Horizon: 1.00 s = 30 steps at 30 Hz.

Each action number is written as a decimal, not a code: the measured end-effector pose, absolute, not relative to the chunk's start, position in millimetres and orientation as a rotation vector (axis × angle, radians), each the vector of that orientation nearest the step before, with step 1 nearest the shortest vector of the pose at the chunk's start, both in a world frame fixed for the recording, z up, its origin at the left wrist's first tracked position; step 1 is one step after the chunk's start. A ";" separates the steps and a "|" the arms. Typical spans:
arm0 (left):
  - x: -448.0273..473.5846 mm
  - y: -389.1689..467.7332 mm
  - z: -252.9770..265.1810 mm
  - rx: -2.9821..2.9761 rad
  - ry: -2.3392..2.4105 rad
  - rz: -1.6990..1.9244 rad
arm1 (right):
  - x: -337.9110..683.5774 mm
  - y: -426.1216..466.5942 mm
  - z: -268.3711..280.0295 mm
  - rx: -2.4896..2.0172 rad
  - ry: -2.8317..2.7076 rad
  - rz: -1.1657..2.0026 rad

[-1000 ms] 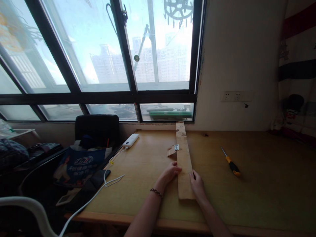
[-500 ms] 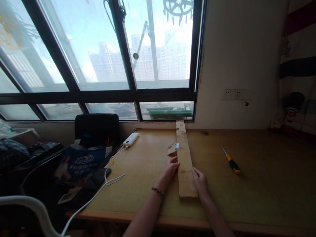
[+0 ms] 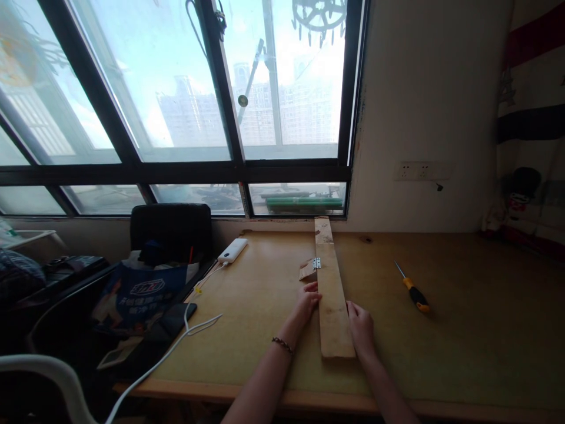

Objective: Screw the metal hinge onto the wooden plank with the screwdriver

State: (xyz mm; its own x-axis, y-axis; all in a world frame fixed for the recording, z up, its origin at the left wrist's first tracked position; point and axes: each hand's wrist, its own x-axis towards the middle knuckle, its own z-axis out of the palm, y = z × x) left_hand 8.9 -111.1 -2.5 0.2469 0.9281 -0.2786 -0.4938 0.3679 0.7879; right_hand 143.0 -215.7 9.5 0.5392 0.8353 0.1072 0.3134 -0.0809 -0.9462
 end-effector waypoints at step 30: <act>2.0 -92.0 0.9 0.392 0.439 1.209 | 161.7 -234.0 30.2 -1.707 -0.783 0.397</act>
State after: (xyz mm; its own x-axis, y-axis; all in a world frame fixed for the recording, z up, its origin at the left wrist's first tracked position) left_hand 2.0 -92.0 0.9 0.2899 0.9502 -0.1144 -0.8025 0.3065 0.5120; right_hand 161.7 -234.0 30.2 0.7193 0.6812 0.1363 0.2921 -0.1185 -0.9490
